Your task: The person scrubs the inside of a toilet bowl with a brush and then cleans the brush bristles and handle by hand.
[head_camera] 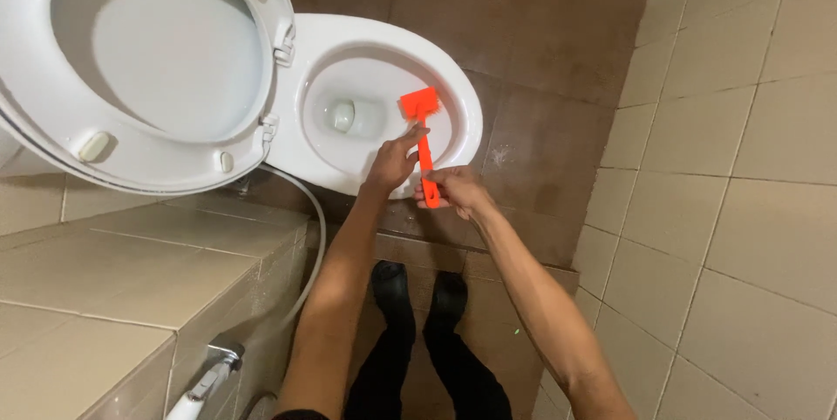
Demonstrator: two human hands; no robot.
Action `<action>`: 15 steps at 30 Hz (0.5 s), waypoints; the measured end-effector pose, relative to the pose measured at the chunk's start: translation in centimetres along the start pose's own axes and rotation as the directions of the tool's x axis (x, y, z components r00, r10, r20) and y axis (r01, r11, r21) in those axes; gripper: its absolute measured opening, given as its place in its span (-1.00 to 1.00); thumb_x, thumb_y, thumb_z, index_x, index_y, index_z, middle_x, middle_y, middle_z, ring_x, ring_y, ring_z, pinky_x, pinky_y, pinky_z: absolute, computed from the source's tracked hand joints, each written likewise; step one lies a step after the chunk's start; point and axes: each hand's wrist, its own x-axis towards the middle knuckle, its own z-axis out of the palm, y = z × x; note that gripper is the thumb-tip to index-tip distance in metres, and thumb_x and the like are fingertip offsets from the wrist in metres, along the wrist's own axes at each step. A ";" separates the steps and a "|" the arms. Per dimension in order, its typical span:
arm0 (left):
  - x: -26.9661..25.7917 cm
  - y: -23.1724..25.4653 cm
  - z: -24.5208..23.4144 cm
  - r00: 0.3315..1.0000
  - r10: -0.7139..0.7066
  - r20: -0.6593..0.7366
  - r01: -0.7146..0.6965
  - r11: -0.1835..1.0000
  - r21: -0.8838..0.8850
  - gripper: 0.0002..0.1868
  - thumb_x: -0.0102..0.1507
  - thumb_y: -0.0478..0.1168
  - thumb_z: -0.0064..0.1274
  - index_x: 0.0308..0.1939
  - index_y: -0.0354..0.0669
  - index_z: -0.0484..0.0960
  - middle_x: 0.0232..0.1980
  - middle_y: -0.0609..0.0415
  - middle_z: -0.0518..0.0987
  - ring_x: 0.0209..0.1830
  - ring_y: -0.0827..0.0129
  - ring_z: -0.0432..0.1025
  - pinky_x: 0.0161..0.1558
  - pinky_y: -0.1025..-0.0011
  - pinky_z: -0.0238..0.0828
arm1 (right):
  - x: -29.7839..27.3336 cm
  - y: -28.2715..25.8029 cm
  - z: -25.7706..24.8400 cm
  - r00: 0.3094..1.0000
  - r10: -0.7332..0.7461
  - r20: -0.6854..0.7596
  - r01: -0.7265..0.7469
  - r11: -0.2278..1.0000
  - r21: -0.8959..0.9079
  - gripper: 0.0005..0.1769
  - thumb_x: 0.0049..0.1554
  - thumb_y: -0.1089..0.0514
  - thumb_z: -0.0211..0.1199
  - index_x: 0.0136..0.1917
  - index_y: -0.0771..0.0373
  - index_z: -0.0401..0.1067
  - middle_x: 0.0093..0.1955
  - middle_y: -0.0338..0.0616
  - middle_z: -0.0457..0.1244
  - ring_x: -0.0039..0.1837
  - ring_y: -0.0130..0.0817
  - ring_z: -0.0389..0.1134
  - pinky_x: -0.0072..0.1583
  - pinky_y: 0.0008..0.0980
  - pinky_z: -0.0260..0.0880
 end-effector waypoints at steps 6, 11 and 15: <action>-2.2 0.7 1.5 0.999 0.048 -0.017 -0.048 0.999 -0.009 -0.43 0.22 -0.43 0.07 0.33 -0.04 0.51 0.45 -0.11 0.40 0.37 0.01 0.38 0.32 0.21 0.37 | -2.7 0.9 -0.5 1.000 0.011 -0.001 -0.011 0.999 -0.039 -0.64 0.24 0.21 0.19 0.07 0.67 0.42 -0.03 0.34 0.39 -0.04 0.04 0.51 -0.02 -0.04 0.66; -4.0 1.6 3.0 0.998 0.061 -0.033 -0.063 0.996 -0.060 -0.43 0.23 -0.45 0.07 0.34 -0.07 0.50 0.43 -0.16 0.40 0.43 0.00 0.34 0.34 0.21 0.36 | -5.1 1.2 -1.2 0.999 0.032 0.028 -0.031 0.998 -0.047 -0.63 0.23 0.21 0.18 0.12 0.66 0.39 -0.04 0.31 0.37 -0.04 0.03 0.50 -0.01 -0.03 0.66; -5.4 2.4 3.2 0.999 0.032 -0.027 -0.033 0.997 -0.064 -0.40 0.20 -0.49 0.03 0.34 -0.09 0.49 0.44 -0.18 0.40 0.41 -0.02 0.33 0.34 0.22 0.36 | -5.8 2.0 -1.7 0.997 0.067 0.042 -0.066 0.998 -0.017 -0.60 0.25 0.21 0.16 0.13 0.71 0.36 -0.04 0.33 0.38 -0.03 0.04 0.50 -0.02 -0.03 0.66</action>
